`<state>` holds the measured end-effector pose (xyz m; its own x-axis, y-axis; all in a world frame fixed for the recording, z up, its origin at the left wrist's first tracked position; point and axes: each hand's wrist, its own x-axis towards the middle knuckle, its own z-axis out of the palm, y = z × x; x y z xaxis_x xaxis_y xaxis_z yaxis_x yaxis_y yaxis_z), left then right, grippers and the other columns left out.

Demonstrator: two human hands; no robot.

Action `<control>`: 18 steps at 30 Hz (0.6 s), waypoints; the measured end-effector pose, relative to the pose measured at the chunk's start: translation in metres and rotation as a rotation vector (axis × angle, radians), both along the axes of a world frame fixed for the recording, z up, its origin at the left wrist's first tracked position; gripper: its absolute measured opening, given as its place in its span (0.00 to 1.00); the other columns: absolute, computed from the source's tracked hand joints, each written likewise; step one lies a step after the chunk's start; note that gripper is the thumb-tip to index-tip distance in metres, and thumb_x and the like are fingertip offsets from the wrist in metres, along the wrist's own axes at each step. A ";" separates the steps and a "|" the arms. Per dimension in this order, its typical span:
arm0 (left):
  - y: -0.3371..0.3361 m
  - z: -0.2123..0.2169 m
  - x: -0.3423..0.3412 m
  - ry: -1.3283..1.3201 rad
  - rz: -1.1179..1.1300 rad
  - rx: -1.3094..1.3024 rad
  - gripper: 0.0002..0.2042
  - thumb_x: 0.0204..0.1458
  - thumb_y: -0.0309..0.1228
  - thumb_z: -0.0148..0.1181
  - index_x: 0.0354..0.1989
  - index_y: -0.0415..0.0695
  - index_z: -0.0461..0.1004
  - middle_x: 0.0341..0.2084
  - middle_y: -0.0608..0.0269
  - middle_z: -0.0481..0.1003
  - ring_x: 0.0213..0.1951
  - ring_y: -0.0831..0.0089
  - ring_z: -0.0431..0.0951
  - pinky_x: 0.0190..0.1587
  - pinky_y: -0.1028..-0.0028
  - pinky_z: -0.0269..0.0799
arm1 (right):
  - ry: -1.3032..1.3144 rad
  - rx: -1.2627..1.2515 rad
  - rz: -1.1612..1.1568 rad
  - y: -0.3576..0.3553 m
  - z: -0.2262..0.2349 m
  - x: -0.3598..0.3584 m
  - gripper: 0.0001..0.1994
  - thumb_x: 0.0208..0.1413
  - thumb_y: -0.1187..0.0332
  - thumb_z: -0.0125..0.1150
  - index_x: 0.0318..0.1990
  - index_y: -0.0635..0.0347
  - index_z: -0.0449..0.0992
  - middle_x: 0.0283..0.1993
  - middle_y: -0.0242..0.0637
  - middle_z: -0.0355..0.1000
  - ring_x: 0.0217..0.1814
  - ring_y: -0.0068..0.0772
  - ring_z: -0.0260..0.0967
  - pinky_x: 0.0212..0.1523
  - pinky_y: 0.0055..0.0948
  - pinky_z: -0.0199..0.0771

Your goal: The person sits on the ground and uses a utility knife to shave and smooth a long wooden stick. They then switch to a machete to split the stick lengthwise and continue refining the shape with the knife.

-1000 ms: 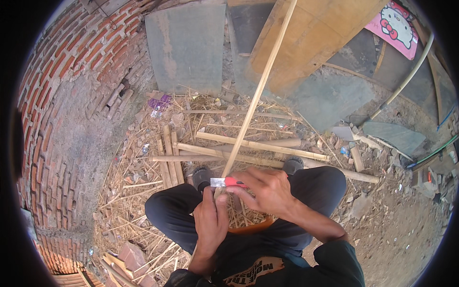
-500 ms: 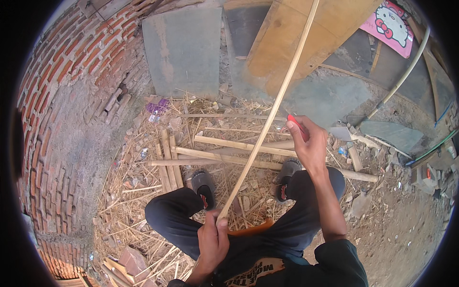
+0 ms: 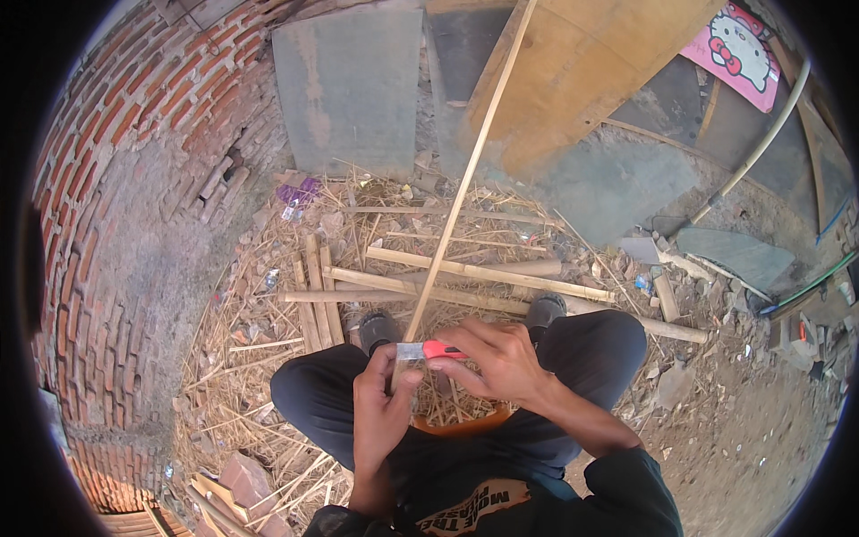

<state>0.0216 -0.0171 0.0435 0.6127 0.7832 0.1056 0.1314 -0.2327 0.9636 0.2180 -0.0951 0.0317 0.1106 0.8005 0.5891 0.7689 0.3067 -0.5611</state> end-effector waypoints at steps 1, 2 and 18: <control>0.000 0.002 0.001 0.021 0.000 0.018 0.10 0.66 0.27 0.62 0.49 0.33 0.74 0.28 0.60 0.78 0.32 0.83 0.72 0.33 0.76 0.69 | 0.001 0.004 0.001 0.001 -0.002 0.000 0.16 0.53 0.60 0.78 0.45 0.59 0.83 0.32 0.35 0.77 0.26 0.37 0.78 0.26 0.34 0.76; 0.001 0.006 0.002 0.042 0.001 0.035 0.10 0.65 0.27 0.63 0.49 0.33 0.75 0.27 0.60 0.78 0.30 0.83 0.72 0.32 0.75 0.69 | 0.003 0.008 0.002 0.001 -0.003 -0.001 0.17 0.53 0.60 0.78 0.45 0.58 0.83 0.32 0.35 0.77 0.26 0.37 0.77 0.26 0.33 0.76; -0.008 0.006 0.014 0.175 0.131 0.304 0.12 0.71 0.32 0.53 0.40 0.33 0.73 0.21 0.44 0.73 0.23 0.44 0.76 0.26 0.59 0.67 | -0.080 0.038 -0.100 0.004 0.008 -0.006 0.17 0.51 0.59 0.78 0.45 0.56 0.85 0.30 0.32 0.77 0.23 0.34 0.75 0.23 0.32 0.74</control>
<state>0.0355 -0.0251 0.0499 0.5388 0.8052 0.2478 0.3359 -0.4750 0.8134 0.2118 -0.0912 0.0396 0.1401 0.7645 0.6292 0.8385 0.2464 -0.4861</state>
